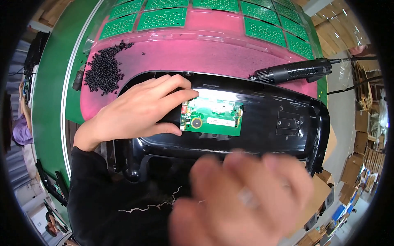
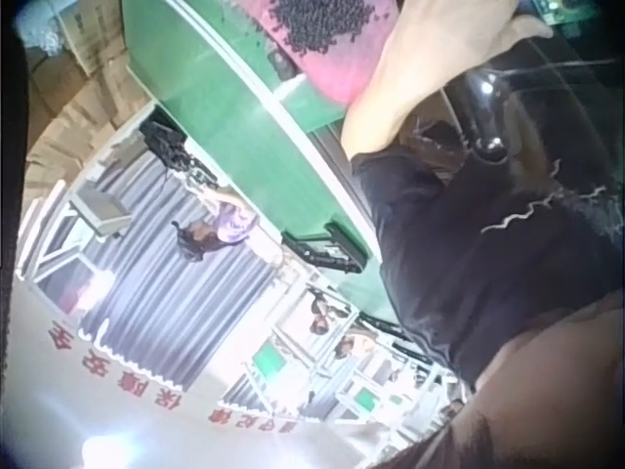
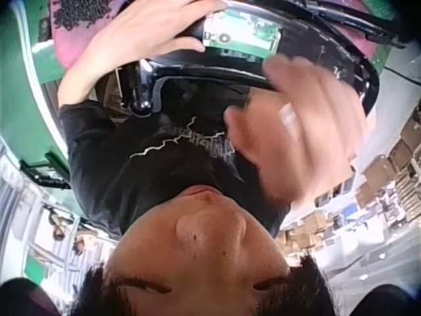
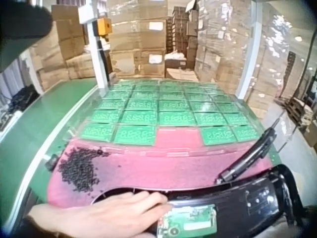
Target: Assembling circuit boards into plastic housings using an electric screwdriver and then opening cardboard boxes with a utility knife.
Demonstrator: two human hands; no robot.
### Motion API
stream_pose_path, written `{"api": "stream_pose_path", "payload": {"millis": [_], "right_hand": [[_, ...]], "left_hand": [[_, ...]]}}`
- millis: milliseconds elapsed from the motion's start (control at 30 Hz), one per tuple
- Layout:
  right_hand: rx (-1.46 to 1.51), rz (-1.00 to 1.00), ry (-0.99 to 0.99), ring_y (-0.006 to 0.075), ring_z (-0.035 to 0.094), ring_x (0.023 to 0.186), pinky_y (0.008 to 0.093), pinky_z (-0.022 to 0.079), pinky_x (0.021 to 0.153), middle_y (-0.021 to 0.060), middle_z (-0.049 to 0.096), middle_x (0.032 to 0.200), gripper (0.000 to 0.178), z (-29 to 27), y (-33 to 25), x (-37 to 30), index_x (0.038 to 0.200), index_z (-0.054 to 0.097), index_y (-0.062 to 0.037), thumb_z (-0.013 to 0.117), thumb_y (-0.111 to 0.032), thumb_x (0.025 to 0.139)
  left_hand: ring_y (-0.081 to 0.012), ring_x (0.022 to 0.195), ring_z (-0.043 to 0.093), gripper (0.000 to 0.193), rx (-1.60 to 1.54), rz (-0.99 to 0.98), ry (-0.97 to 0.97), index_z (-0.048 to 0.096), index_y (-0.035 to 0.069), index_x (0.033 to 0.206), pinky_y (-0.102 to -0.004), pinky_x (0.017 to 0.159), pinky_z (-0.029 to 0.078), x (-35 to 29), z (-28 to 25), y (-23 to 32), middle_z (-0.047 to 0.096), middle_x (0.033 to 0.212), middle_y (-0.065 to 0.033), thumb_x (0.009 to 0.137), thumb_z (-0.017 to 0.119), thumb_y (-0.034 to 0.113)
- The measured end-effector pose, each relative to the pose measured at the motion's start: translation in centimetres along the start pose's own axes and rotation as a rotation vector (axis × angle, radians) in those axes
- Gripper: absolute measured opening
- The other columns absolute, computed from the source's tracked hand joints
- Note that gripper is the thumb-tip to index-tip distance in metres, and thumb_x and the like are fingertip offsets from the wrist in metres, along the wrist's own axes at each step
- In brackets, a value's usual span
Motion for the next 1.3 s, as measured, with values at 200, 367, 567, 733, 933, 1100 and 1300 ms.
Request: {"api": "stream_pose_path", "payload": {"millis": [200,367,567,733,933,1100,1300], "right_hand": [[-0.243,-0.206,0.273,0.0222,0.057,0.086,0.0374,0.046,0.069,0.0111,0.061,0.095,0.028,-0.2,-3.0,1.8,0.103,0.054,-0.0095,0.055,-0.025,0.079],[-0.258,-0.178,0.583,0.0207,0.060,0.075,0.0369,0.046,0.067,0.0068,0.064,0.094,0.022,0.7,-4.3,1.6,0.103,0.053,-0.0152,0.045,-0.030,0.088],[-0.370,0.338,0.315,0.0249,0.056,0.093,0.0360,0.046,0.075,0.0123,0.059,0.098,0.039,-1.8,4.2,0.1,0.110,0.055,-0.0035,0.068,-0.016,0.075],[-0.452,0.794,0.051,0.0294,0.060,0.090,0.0400,0.048,0.081,0.0156,0.062,0.098,0.042,-2.8,24.8,-6.5,0.127,0.048,-0.0144,0.049,-0.040,0.093],[0.455,0.987,0.492,0.0147,0.057,0.092,0.0319,0.049,0.078,0.0116,0.056,0.102,0.049,-0.3,26.5,-6.6,0.128,0.039,-0.0122,0.063,-0.026,0.088],[1.088,0.690,0.756,0.0212,0.059,0.092,0.0377,0.048,0.081,0.0099,0.058,0.103,0.032,4.8,23.8,-2.2,0.112,0.044,-0.0033,0.062,-0.014,0.088],[1.566,0.553,0.948,0.0157,0.050,0.067,0.0373,0.043,0.072,0.0015,0.051,0.075,0.030,3.0,19.7,1.0,0.096,0.049,-0.0074,0.057,-0.036,0.090]], "left_hand": [[-0.0290,0.105,0.051,0.064,-0.019,0.098,0.008,0.050,-0.001,0.118,-0.0375,0.086,0.046,0.8,0.0,0.8,0.048,0.114,-0.0113,0.063,0.078,0.017],[-0.0299,0.096,0.058,0.060,-0.132,0.083,0.144,0.051,0.002,0.118,-0.0377,0.078,0.050,-0.2,-1.9,1.3,0.052,0.111,-0.0127,0.066,0.077,0.017],[-0.0347,0.078,0.060,0.013,0.101,-0.104,0.505,0.058,-0.001,0.090,-0.0392,0.067,0.047,-2.0,-8.5,-3.1,0.060,0.082,-0.0159,0.079,0.062,0.004],[-0.0340,0.089,0.056,0.023,0.257,-0.379,0.250,0.057,-0.001,0.091,-0.0411,0.076,0.045,-4.8,-8.0,-6.2,0.057,0.085,-0.0139,0.070,0.065,-0.002],[-0.0346,0.086,0.056,0.019,0.210,-0.440,0.208,0.056,-0.002,0.081,-0.0421,0.073,0.045,-4.8,-7.4,-8.4,0.058,0.081,-0.0156,0.064,0.063,-0.009],[-0.0357,0.080,0.058,0.013,0.214,-0.420,0.291,0.059,-0.004,0.077,-0.0422,0.070,0.045,-4.8,-7.8,-8.9,0.061,0.078,-0.0180,0.066,0.064,-0.007],[-0.0324,0.076,0.063,0.011,-0.028,-0.229,0.560,0.065,-0.003,0.083,-0.0373,0.070,0.049,-3.1,-9.8,-6.3,0.065,0.080,-0.0160,0.074,0.065,0.002]]}}
Point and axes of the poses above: each hand's wrist, its own x-axis towards the middle knuckle, its own z-axis out of the palm, y = z × x, the point moved 8 cm from there along x, towards the middle knuckle
